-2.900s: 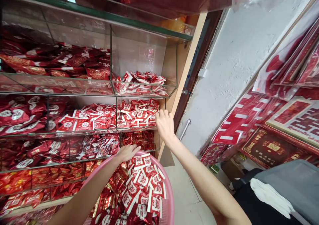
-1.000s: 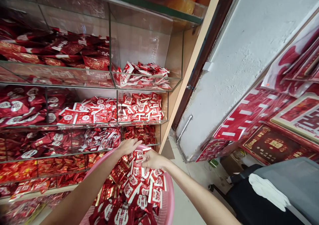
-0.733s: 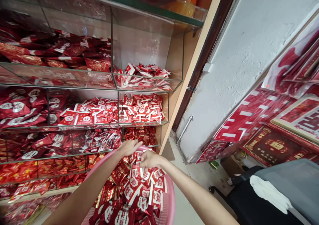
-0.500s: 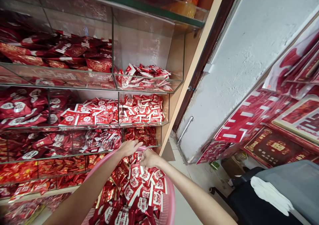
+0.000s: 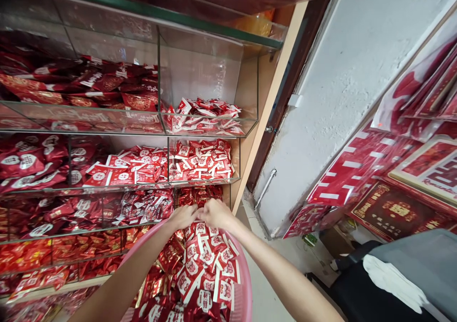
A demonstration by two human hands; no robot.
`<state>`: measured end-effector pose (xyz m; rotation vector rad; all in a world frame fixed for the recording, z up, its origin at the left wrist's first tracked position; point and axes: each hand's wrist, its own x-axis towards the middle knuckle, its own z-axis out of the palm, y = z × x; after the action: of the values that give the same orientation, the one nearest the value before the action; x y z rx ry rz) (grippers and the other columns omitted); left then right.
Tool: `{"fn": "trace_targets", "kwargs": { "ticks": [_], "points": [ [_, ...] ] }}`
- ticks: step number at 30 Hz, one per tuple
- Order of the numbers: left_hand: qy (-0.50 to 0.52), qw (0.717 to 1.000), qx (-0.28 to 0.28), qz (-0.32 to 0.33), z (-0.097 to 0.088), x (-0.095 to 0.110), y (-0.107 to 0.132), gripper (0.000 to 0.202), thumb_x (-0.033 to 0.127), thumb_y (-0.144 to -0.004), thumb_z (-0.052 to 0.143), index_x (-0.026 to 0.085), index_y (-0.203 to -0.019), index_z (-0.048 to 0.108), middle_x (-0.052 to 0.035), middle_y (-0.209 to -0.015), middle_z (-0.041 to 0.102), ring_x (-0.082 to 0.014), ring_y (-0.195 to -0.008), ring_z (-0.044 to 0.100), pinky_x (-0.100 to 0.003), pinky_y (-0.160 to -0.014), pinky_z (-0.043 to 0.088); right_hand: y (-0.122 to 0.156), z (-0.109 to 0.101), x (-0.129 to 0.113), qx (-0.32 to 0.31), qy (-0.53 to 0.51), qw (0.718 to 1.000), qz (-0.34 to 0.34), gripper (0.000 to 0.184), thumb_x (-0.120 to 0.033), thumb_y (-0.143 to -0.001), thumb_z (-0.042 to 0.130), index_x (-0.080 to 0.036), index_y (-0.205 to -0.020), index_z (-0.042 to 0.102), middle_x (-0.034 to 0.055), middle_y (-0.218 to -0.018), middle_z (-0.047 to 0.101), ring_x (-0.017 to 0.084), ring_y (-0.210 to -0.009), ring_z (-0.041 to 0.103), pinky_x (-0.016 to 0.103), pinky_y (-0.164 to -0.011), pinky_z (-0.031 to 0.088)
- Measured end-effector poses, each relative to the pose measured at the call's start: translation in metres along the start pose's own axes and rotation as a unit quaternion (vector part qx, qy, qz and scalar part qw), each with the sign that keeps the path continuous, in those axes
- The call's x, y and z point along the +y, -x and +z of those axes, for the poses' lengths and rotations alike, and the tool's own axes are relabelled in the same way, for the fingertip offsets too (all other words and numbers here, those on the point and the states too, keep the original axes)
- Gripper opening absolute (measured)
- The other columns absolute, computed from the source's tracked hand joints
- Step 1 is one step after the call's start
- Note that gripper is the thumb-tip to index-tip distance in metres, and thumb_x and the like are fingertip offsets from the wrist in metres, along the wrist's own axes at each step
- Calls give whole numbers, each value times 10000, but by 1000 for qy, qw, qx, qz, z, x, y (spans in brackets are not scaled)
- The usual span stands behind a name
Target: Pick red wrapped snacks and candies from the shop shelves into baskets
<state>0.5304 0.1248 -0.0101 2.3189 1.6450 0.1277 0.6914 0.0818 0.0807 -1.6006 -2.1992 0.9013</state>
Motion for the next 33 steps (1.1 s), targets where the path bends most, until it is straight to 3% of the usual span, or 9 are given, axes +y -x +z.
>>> {"fn": "trace_targets", "kwargs": {
  "ticks": [5, 8, 13, 18, 21, 26, 33],
  "points": [
    [2, 1000, -2, 5, -1, 0, 0, 705, 622, -796, 49, 198, -943, 593, -107, -885, 661, -250, -839, 612, -356, -704, 437, -22, -55, -23, 180, -6, 982, -59, 300, -401, -783, 460, -169, -622, 563, 2, -550, 612, 94, -484, 522, 210, -542, 376],
    [1, 1000, -1, 1, -2, 1, 0, 707, 631, -790, 57, 197, -943, 593, -107, -889, 661, -254, -839, 612, -355, -698, 439, -38, -73, -32, 277, 72, 958, -9, 296, -407, -761, 492, -171, -604, 578, 41, -638, 626, 147, -656, 571, 231, -595, 374],
    [1, 1000, -1, -2, -2, 1, 1, 700, 636, -786, 61, 202, -920, 594, -105, -884, 661, -254, -833, 614, -353, -694, 440, -57, -77, -42, 258, 155, 952, 56, 340, -463, -724, 517, -167, -570, 580, 102, -735, 630, 212, -745, 587, 261, -576, 369],
    [7, 1000, -3, -9, -2, 1, 1, 684, 632, -791, 78, 204, -939, 591, -101, -903, 658, -245, -857, 610, -345, -718, 436, -69, -76, -38, 226, 130, 963, 74, 236, -376, -696, 558, -166, -597, 601, 73, -663, 627, 170, -661, 575, 239, -547, 360],
    [8, 1000, -2, -6, -2, 1, 1, 687, 631, -792, 75, 203, -941, 592, -98, -896, 659, -241, -842, 612, -341, -706, 439, -74, -75, -29, 219, 63, 973, 37, 219, -303, -705, 536, -152, -556, 587, 32, -559, 596, 125, -563, 537, 219, -527, 349],
    [6, 1000, 1, 5, -2, 1, 1, 700, 633, -789, 55, 206, -926, 593, -99, -879, 661, -251, -828, 613, -356, -700, 438, -65, -77, -19, 272, -37, 959, -65, 225, -286, -748, 468, -144, -598, 557, -5, -504, 545, 92, -501, 489, 199, -530, 356],
    [10, 1000, -8, -7, -2, 1, 0, 682, 634, -790, 84, 201, -943, 587, -95, -911, 657, -243, -861, 608, -342, -727, 426, -2, -80, -25, 279, -99, 939, -177, 273, -387, -816, 415, -147, -774, 538, -8, -606, 508, 95, -540, 445, 213, -545, 358]
  ]
}}
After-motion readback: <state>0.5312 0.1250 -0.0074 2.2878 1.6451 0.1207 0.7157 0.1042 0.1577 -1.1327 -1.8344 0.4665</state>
